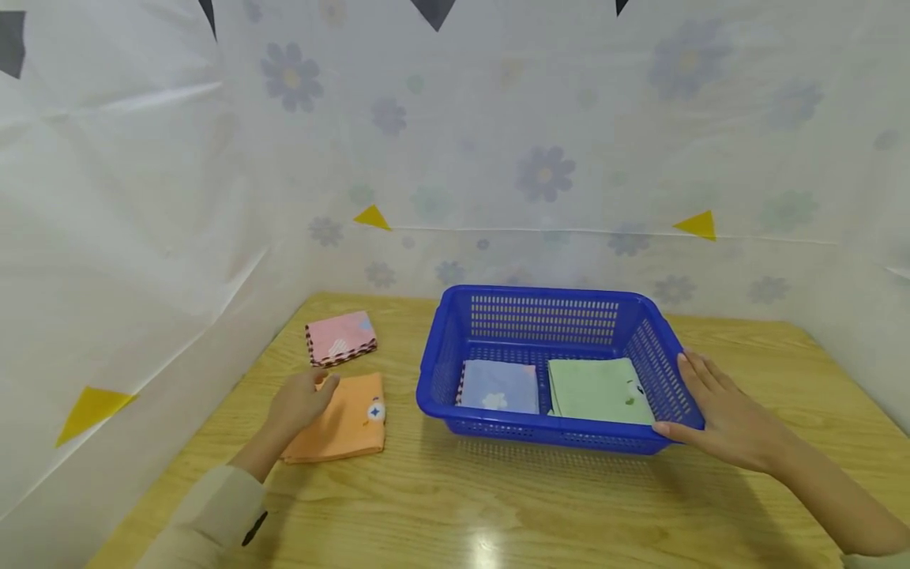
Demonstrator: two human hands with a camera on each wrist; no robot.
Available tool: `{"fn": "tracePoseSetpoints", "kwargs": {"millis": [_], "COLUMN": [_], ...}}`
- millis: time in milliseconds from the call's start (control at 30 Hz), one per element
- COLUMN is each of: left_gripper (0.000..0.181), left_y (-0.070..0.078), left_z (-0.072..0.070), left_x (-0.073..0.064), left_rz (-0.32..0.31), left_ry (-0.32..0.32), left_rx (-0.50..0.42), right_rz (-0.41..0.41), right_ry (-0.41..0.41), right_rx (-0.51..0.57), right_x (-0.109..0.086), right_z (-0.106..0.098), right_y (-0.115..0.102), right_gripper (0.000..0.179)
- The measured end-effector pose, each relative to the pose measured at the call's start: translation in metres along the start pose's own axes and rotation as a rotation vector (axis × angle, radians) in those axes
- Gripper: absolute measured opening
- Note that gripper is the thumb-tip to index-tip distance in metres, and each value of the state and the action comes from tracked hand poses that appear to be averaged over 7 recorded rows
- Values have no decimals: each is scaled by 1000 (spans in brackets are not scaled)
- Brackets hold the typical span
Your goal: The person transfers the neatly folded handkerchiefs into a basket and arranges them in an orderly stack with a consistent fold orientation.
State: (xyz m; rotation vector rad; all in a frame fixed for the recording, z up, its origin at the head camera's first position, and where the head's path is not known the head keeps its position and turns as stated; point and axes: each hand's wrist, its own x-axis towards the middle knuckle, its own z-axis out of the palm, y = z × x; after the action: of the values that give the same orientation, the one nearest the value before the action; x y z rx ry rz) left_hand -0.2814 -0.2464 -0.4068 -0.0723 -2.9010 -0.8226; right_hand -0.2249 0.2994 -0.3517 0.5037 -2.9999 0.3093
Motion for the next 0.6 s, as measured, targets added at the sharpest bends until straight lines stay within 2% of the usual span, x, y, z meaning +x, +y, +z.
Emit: {"fn": "tracePoseSetpoints", "kwargs": {"millis": [300, 500, 600], "left_gripper": [48, 52, 54], "left_y": [-16, -22, -25], "left_z": [-8, -10, -10], "left_x": [-1, -4, -5], "left_rz": [-51, -104, -109], "left_ry": [-2, -35, -48], "left_rx": [-1, -24, -22], "right_rz": [-10, -33, -36], "right_ry": [6, 16, 13], "right_rx": [-48, -99, -106], "right_x": [1, 1, 1], "right_z": [-1, -1, -1], "right_y": [0, -1, -1], "right_gripper": [99, 98, 98]}}
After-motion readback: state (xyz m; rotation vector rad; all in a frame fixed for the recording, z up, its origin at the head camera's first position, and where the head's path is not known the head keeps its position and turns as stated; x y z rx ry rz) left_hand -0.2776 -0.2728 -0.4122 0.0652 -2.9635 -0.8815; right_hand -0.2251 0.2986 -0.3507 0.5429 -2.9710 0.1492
